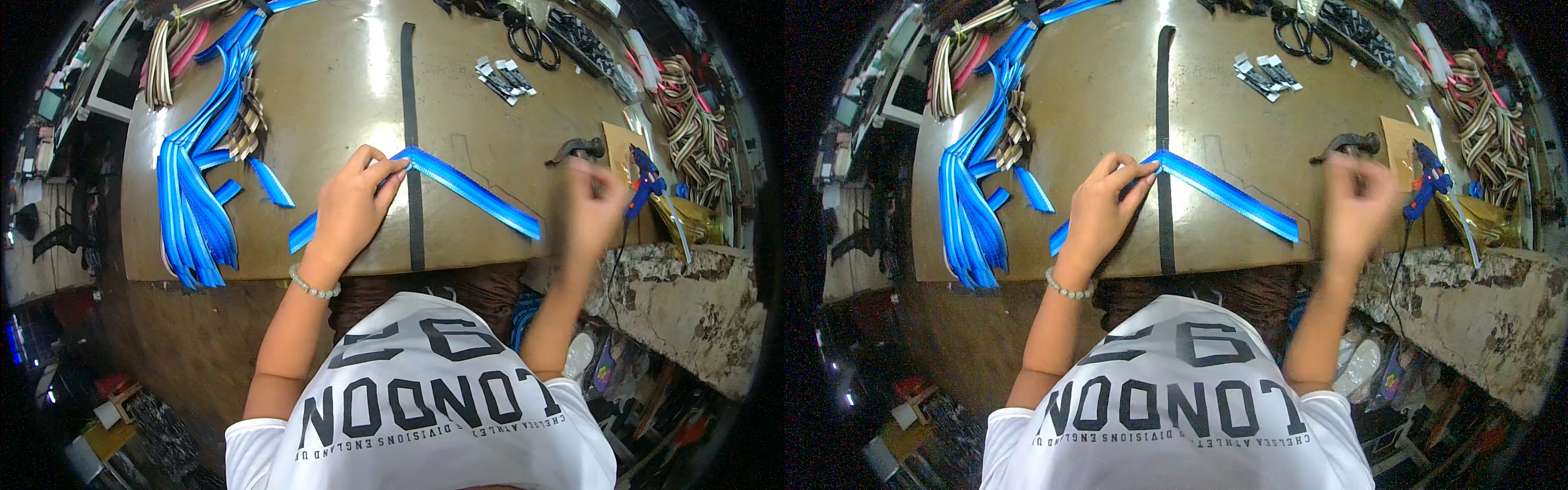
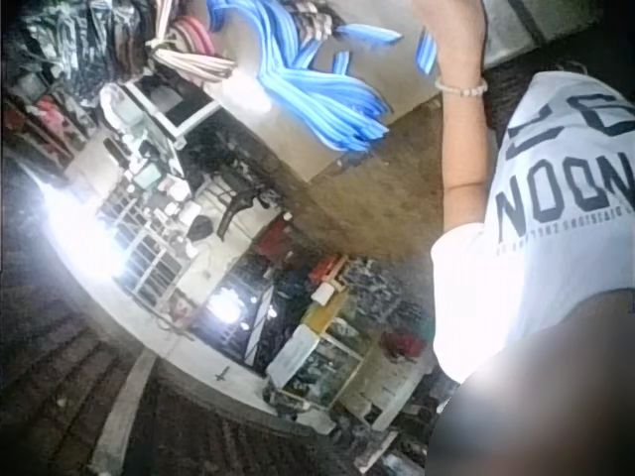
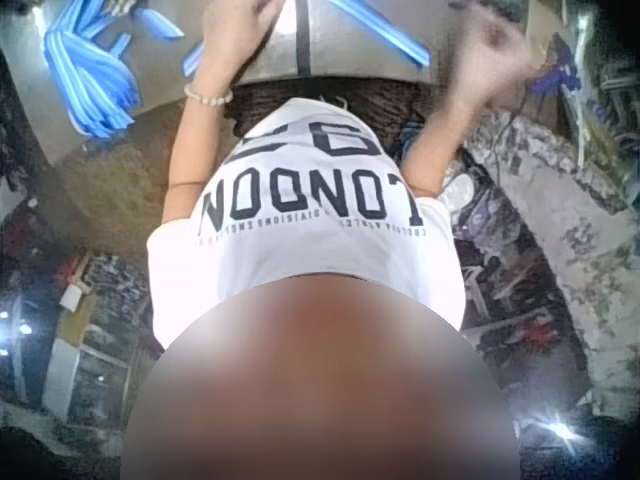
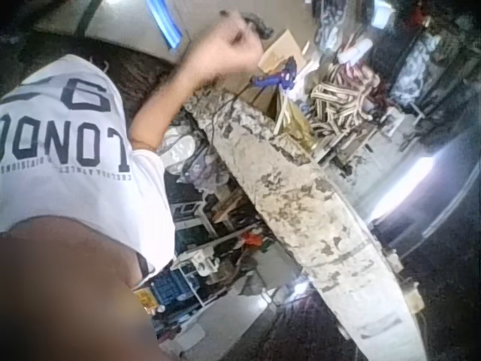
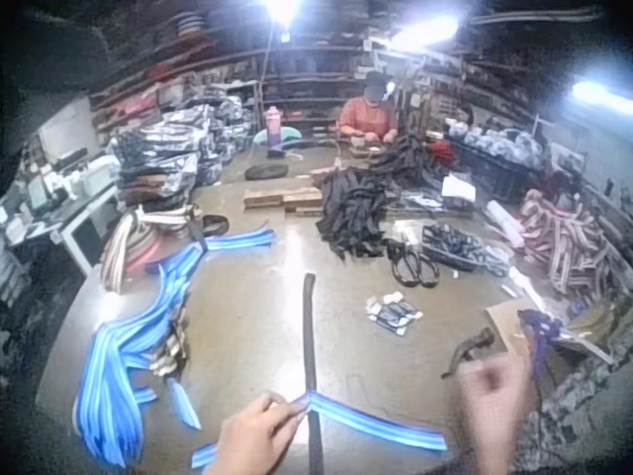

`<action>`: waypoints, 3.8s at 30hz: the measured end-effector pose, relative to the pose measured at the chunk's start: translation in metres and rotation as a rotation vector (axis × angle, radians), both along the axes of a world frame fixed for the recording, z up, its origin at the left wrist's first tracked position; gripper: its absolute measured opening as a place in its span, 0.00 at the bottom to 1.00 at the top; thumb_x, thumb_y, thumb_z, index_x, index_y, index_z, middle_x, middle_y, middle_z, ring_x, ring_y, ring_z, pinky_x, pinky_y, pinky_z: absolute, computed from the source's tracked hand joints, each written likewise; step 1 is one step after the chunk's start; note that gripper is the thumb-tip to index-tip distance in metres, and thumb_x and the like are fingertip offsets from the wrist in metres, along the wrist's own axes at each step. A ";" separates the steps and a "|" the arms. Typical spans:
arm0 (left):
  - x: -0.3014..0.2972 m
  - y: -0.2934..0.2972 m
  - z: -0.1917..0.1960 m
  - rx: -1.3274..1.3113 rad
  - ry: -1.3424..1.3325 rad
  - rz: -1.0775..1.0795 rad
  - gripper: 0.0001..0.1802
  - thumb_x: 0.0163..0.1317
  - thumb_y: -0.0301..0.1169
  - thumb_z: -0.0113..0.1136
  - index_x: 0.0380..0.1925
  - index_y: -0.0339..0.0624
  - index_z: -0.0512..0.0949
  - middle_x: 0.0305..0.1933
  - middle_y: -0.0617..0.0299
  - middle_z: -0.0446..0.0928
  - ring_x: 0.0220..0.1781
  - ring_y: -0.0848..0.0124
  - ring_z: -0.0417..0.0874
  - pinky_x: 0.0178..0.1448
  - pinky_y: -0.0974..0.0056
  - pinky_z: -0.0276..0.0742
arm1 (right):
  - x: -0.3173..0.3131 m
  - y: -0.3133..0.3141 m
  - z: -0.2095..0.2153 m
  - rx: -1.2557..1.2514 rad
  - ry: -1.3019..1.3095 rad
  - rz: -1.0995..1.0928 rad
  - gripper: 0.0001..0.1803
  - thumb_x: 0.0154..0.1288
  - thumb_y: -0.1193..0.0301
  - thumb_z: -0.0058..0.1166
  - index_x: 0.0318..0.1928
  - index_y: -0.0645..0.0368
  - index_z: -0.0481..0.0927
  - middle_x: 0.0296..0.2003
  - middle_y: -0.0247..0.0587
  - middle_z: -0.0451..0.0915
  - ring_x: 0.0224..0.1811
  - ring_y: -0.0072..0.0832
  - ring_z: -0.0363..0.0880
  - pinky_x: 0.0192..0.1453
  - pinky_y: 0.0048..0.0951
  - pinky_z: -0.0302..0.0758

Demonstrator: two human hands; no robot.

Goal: The person assembles a strap by attaching blue ribbons to a black strap using a hot glue gun and metal clips. They repeatedly apply glue, position the ribbons, and secure them with clips while working at a cluttered table.

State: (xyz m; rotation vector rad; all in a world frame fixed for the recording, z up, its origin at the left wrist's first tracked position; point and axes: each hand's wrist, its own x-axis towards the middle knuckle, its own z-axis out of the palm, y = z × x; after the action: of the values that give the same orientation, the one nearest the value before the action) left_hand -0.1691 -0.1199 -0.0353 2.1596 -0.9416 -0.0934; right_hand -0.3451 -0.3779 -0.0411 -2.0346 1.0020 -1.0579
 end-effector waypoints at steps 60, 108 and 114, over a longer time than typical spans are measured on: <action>0.006 0.000 -0.001 -0.080 0.102 0.016 0.10 0.61 0.28 0.63 0.43 0.39 0.81 0.30 0.53 0.74 0.28 0.59 0.76 0.34 0.59 0.72 | -0.019 -0.029 0.064 -0.126 0.736 -0.100 0.25 0.71 0.54 0.49 0.47 0.68 0.79 0.42 0.64 0.81 0.45 0.56 0.80 0.51 0.50 0.74; 0.013 -0.016 0.003 -0.025 0.209 0.097 0.11 0.59 0.32 0.68 0.33 0.34 0.81 0.33 0.49 0.82 0.34 0.60 0.82 0.40 0.61 0.75 | 0.054 0.098 -0.014 -0.085 0.073 0.741 0.10 0.58 0.80 0.62 0.42 0.63 0.82 0.44 0.44 0.78 0.45 0.39 0.76 0.50 0.34 0.74; 0.005 -0.015 -0.003 -0.076 0.157 0.103 0.12 0.58 0.31 0.68 0.38 0.38 0.78 0.35 0.50 0.81 0.37 0.57 0.82 0.43 0.59 0.77 | 0.039 0.100 -0.002 -0.085 0.166 0.859 0.14 0.55 0.81 0.60 0.44 0.60 0.82 0.48 0.45 0.76 0.51 0.42 0.73 0.56 0.39 0.71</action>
State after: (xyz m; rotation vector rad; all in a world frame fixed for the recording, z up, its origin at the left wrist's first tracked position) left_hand -0.1644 -0.1346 -0.0384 2.0926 -0.7323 -0.1715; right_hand -0.3062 -0.2779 -0.0430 -2.2928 0.0813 -0.4739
